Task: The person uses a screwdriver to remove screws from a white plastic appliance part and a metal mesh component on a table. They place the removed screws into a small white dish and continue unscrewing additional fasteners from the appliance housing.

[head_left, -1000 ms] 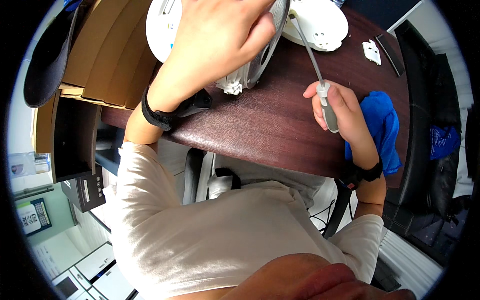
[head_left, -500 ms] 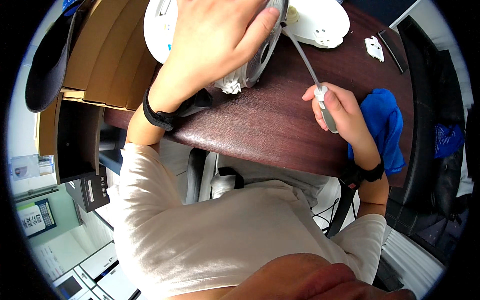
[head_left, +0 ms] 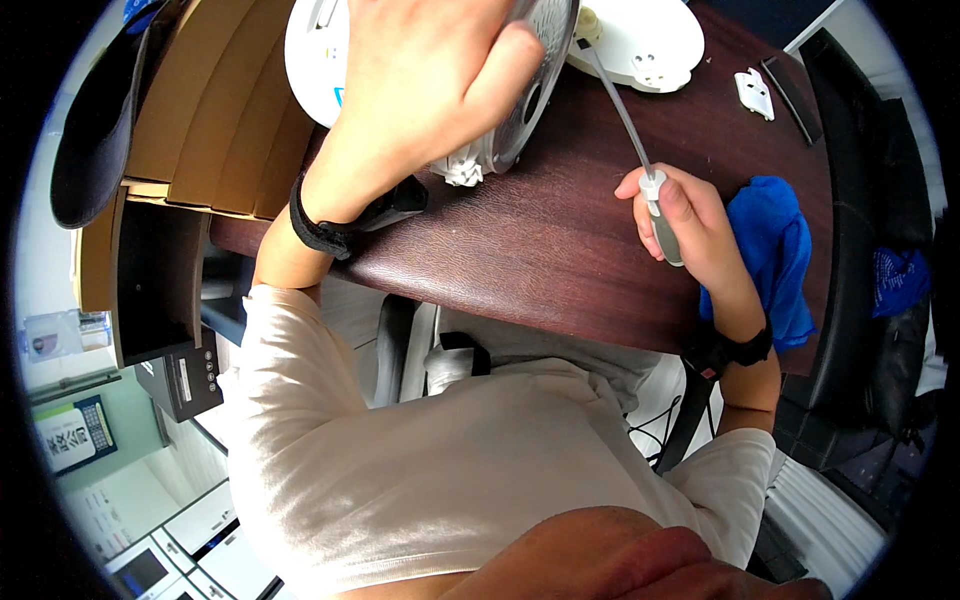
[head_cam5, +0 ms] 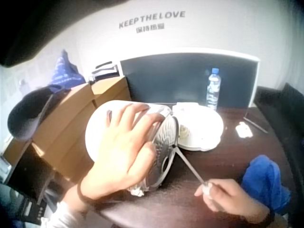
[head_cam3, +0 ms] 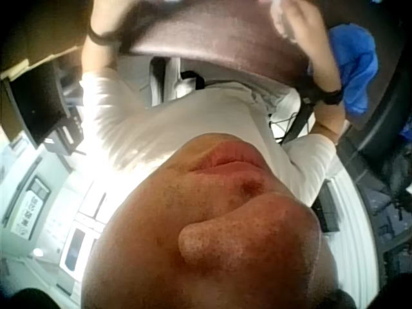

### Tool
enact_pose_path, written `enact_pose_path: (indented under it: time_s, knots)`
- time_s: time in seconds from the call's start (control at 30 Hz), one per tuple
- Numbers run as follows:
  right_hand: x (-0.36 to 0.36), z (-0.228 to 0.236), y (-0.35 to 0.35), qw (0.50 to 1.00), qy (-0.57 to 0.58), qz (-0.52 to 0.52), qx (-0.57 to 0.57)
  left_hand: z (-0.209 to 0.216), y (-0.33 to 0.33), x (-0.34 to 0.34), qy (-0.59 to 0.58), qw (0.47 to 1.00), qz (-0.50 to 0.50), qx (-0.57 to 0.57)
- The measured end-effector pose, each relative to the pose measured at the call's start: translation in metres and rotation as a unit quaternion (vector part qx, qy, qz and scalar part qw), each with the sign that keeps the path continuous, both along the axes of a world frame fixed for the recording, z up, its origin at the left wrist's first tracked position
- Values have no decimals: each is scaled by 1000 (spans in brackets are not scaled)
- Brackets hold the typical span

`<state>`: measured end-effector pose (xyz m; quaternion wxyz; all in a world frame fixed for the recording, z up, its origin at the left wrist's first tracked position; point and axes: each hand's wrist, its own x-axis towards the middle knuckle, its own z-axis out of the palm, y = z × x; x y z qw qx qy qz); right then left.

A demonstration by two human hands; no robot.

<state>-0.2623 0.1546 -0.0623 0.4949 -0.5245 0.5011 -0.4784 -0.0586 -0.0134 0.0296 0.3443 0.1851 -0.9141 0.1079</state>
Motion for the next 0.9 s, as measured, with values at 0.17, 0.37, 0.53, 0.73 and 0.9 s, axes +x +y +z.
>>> enact_pose_path:
  time_s: [0.17, 0.37, 0.53, 0.73, 0.9]
  knots:
    - [0, -1, 1, 1000, 9, 3, -4, -4, 2, -4, 24, 999, 14, -23]
    - [-2, -3, 2, 1000, 12, 0, -7, -2, 5, -3, -6, 999, 28, -32]
    - [-1, -2, 2, 1000, 8, -1, -2, -4, 0, -4, 50, 998, -23, 10]
    - [-1, -2, 2, 1000, 9, 2, 4, -6, 0, -5, 38, 999, 13, -17]
    - [-1, -2, 3, 1000, 11, -2, 0, -3, 1, -3, 46, 998, -26, -19]
